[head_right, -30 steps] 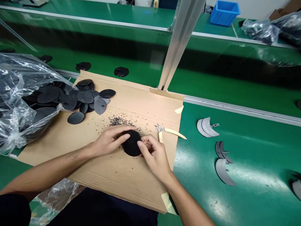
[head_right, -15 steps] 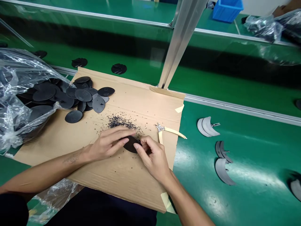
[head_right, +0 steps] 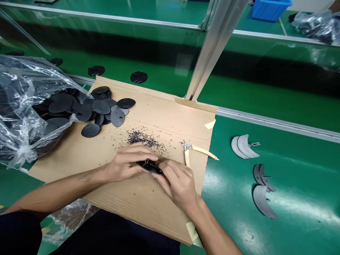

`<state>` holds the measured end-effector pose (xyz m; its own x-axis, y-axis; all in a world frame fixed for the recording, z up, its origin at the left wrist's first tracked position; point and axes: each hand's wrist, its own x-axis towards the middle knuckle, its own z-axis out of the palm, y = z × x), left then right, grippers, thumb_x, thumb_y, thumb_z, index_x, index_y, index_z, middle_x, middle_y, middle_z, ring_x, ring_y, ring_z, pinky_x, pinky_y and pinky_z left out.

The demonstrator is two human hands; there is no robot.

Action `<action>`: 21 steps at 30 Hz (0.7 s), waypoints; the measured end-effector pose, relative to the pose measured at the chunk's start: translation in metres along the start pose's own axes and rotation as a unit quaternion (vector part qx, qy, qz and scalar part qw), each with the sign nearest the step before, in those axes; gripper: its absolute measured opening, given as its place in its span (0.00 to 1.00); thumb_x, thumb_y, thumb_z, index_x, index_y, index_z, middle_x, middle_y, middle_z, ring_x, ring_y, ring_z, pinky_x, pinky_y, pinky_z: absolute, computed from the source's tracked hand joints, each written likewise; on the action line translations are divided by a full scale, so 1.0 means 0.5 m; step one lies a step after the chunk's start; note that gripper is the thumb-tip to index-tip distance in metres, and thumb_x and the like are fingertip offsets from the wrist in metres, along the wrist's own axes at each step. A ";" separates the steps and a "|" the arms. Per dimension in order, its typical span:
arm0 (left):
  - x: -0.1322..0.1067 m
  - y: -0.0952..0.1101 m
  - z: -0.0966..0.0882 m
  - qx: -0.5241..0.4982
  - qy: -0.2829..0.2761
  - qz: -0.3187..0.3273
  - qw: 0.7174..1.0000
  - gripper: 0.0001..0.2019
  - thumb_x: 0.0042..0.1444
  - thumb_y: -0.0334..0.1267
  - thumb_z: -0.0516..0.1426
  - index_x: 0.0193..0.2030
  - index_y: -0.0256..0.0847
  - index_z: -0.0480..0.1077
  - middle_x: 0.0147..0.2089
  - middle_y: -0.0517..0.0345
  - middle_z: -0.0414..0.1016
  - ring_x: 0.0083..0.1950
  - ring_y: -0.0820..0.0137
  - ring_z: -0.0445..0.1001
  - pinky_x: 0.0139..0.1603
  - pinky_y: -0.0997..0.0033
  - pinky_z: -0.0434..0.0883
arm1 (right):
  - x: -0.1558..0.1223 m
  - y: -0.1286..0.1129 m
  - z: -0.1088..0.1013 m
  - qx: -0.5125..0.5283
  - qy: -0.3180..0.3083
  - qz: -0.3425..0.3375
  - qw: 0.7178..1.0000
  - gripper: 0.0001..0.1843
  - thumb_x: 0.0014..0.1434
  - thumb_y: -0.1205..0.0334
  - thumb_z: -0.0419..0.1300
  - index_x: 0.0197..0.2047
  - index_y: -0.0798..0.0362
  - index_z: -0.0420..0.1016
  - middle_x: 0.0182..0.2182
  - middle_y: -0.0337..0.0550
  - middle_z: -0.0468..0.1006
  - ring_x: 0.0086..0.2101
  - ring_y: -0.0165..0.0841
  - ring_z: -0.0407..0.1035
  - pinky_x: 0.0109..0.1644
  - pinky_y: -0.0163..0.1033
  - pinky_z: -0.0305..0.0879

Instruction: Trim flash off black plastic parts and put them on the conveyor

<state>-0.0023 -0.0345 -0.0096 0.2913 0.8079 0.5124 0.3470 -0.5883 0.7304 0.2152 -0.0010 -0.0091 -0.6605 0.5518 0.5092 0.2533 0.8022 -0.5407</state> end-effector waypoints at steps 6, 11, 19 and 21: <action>0.004 0.000 -0.002 0.011 -0.017 0.023 1.000 0.16 0.66 0.41 0.58 0.57 0.35 0.72 0.47 0.46 0.80 0.46 0.68 0.78 0.45 0.65 0.75 | -0.004 0.002 -0.001 -0.033 -0.016 -0.007 0.999 0.07 0.73 0.66 0.54 0.45 0.56 0.73 0.36 0.47 0.80 0.36 0.33 0.76 0.39 0.38 0.75; 0.011 0.005 -0.005 0.027 -0.002 0.041 0.999 0.10 0.67 0.37 0.57 0.51 0.37 0.74 0.44 0.49 0.82 0.43 0.70 0.78 0.44 0.66 0.74 | -0.005 0.001 0.001 -0.035 -0.024 -0.010 0.999 0.08 0.73 0.66 0.52 0.46 0.56 0.73 0.37 0.48 0.80 0.35 0.33 0.75 0.38 0.37 0.74; 0.006 0.015 -0.004 0.031 0.027 0.030 0.999 0.06 0.64 0.36 0.60 0.44 0.37 0.77 0.38 0.53 0.83 0.38 0.71 0.78 0.42 0.68 0.74 | -0.005 -0.002 0.004 0.021 -0.032 0.001 0.999 0.07 0.72 0.67 0.53 0.47 0.56 0.72 0.36 0.48 0.79 0.35 0.34 0.75 0.37 0.38 0.73; 0.006 0.014 -0.004 0.027 0.022 0.031 0.999 0.06 0.64 0.36 0.60 0.44 0.37 0.77 0.38 0.53 0.83 0.37 0.71 0.78 0.41 0.68 0.74 | -0.004 -0.005 0.002 0.025 -0.032 0.004 0.999 0.06 0.72 0.67 0.54 0.46 0.56 0.72 0.35 0.47 0.79 0.35 0.34 0.75 0.37 0.38 0.74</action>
<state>-0.0008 -0.0361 -0.0018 0.2750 0.7703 0.5753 0.3780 -0.6368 0.6720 0.2151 -0.0043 -0.0097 -0.7026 0.5409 0.4624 0.2242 0.7850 -0.5775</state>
